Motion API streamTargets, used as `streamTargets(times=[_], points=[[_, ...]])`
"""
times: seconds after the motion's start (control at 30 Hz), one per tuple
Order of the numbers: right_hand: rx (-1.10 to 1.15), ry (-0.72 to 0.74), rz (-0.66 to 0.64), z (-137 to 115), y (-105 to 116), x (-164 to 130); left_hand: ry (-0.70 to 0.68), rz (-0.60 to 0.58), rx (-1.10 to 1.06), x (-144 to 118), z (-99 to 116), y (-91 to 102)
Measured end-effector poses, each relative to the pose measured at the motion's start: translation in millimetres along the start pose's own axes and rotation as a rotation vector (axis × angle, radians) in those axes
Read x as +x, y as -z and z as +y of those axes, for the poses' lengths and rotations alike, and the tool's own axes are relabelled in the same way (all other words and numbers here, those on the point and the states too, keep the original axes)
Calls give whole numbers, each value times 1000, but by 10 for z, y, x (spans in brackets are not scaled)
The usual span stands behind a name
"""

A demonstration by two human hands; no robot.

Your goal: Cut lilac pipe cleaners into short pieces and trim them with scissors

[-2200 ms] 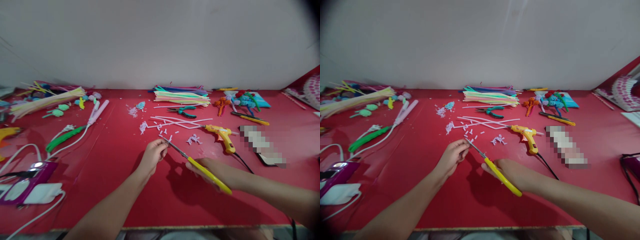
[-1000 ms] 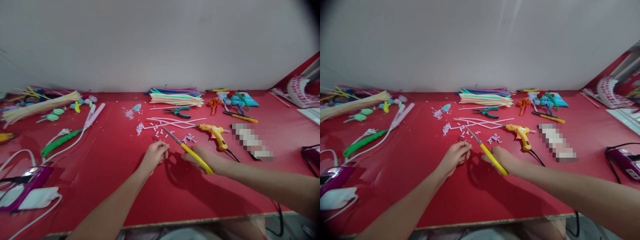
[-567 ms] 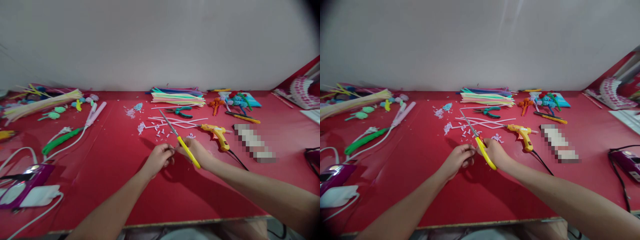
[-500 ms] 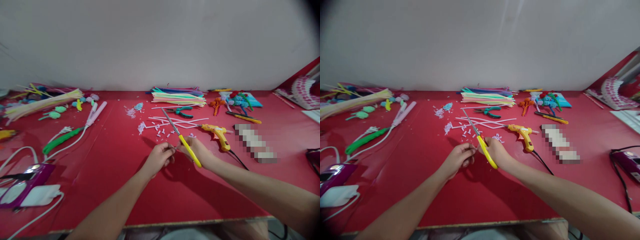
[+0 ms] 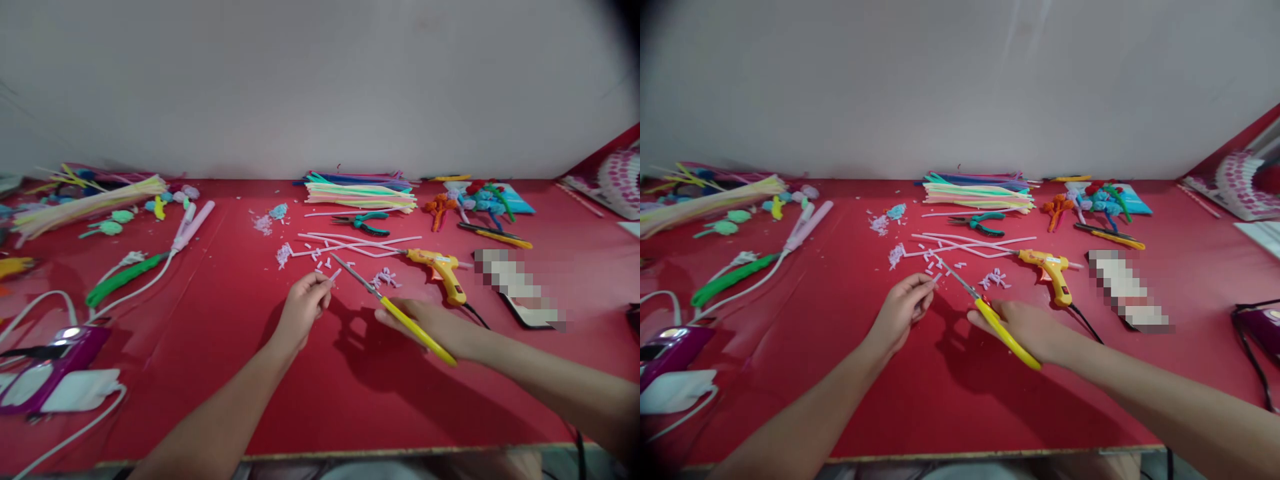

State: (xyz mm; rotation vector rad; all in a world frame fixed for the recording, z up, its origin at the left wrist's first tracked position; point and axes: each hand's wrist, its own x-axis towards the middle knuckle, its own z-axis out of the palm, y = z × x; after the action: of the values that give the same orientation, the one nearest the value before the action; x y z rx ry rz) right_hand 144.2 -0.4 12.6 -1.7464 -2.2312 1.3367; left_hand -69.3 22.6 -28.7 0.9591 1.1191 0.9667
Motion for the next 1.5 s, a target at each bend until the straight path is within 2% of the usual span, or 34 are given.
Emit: streamTargets(times=[0.1, 0.27, 0.5, 0.77, 1.07, 1.23, 1.37, 1.5], points=[[-46, -19, -65, 37, -10, -115, -32, 28, -23, 6, -18, -3], [65, 4, -134, 16, -67, -136, -16, 15, 21, -15, -10, -45], [149, -66, -125, -80, -105, -98, -13, 32, 47, -24, 13, -44], [131, -40, -71, -55, -165, -80, -1, 29, 63, -25, 26, -33], [115, -51, -145, -76, -109, -82, 24, 5, 41, -2, 8, -22], [108, -143, -165, -188, -88, -61, 58, 6, 40, 20, -43, -10], [185, -168, -231, -267, -82, -61, 61, 23, 59, 40, -108, -2], [267, -112, -336, -189, -90, -72, 63, 34, 115, 67, -149, 5]])
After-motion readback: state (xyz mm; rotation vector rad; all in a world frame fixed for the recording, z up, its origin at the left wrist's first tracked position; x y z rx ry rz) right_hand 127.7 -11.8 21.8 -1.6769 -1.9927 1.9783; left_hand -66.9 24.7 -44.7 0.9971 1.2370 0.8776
